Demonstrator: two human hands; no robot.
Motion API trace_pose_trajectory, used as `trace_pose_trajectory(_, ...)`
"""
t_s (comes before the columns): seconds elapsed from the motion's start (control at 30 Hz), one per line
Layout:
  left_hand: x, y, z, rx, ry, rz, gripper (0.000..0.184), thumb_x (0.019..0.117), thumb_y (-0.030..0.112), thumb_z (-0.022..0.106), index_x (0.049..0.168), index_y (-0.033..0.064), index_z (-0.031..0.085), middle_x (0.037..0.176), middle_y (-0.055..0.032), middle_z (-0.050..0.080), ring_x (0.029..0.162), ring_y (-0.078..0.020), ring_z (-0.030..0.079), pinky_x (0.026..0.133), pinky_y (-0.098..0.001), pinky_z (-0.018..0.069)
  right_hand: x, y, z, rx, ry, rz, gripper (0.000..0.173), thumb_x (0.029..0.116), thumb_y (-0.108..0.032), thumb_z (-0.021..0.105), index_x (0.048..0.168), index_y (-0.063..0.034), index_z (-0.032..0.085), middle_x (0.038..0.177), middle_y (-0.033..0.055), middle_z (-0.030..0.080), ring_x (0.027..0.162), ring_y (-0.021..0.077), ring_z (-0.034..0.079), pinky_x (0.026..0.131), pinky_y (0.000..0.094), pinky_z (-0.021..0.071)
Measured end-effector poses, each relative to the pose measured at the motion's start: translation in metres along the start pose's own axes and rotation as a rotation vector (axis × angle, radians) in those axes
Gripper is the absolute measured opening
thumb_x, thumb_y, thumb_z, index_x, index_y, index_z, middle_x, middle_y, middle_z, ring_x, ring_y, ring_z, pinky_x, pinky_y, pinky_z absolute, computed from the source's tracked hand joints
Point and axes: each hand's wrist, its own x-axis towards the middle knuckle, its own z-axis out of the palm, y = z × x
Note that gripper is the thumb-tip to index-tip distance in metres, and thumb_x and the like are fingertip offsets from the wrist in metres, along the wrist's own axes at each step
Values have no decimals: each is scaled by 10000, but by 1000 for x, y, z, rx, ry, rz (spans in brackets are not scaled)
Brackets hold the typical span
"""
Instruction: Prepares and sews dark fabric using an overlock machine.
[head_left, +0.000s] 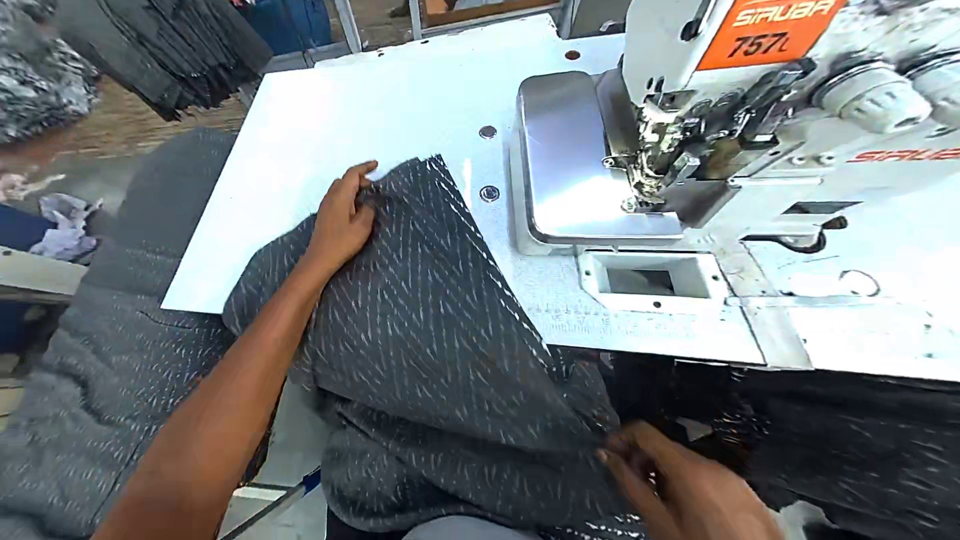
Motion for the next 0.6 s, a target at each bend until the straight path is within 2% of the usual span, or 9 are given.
trace_pose_trajectory(0.03,-20,5,-3,-69,-12,-25,535,966,139,556,1498,112,499,1324,-121,653,1244,-256,600,1066,-481,483,-4,7,3,-1,-50,16,288,975,-302,643,1103,-55,718,850,135,722,743,339,701,661,617,543)
trace_pose_trajectory(0.1,-42,13,-5,-101,-21,-77,545,953,376,653,1439,142,576,1297,-89,671,1215,-223,614,1048,-477,495,-1,4,5,-52,-12,-36,305,996,-325,612,1116,-64,715,883,139,728,745,343,705,636,613,546)
trace_pose_trajectory(0.17,-39,23,-6,-24,-69,-154,622,896,580,700,1344,150,651,1225,-96,699,1159,-254,647,1014,-538,508,18,-23,1,-141,202,-207,305,1013,-350,573,1058,-87,722,864,102,715,695,284,694,558,522,548)
trace_pose_trajectory(0.23,-20,38,-8,72,-165,-231,634,869,627,710,1269,135,691,1158,-117,723,1110,-291,682,975,-601,520,59,-65,-5,-188,450,-379,280,1005,-321,538,986,-104,715,822,66,687,669,237,680,520,445,544)
trace_pose_trajectory(0.33,12,52,-8,105,-239,-280,549,923,485,732,1279,73,673,1077,-166,714,1000,-341,684,906,-623,522,133,-138,-15,-160,489,-492,185,1024,-152,557,1062,-37,697,900,142,681,782,313,701,629,476,584)
trace_pose_trajectory(0.4,24,52,-7,92,-221,-237,428,962,337,723,1289,66,665,1014,-137,726,927,-301,697,877,-574,548,185,-178,-19,-156,451,-454,205,1028,-65,522,1150,15,665,1042,212,674,950,377,696,774,506,590)
trace_pose_trajectory(0.47,24,55,-9,61,-189,-193,276,973,223,704,1212,85,719,999,-111,736,904,-262,705,868,-539,563,234,-201,-22,-158,428,-345,238,1001,-20,532,1200,67,630,1148,264,628,1055,428,654,848,530,569)
trace_pose_trajectory(0.53,17,61,-15,54,-152,-176,168,990,162,660,1119,100,747,991,-100,740,902,-246,710,852,-524,568,273,-207,-23,-167,386,-201,265,984,-74,600,1199,79,625,1200,295,597,1076,472,633,828,582,559)
trace_pose_trajectory(0.6,10,63,-20,-4,-126,-168,157,1015,92,578,1095,74,713,995,-104,703,906,-228,685,837,-478,562,294,-205,-21,-196,350,-120,252,972,-127,643,1163,37,644,1186,289,600,1053,487,634,777,611,552)
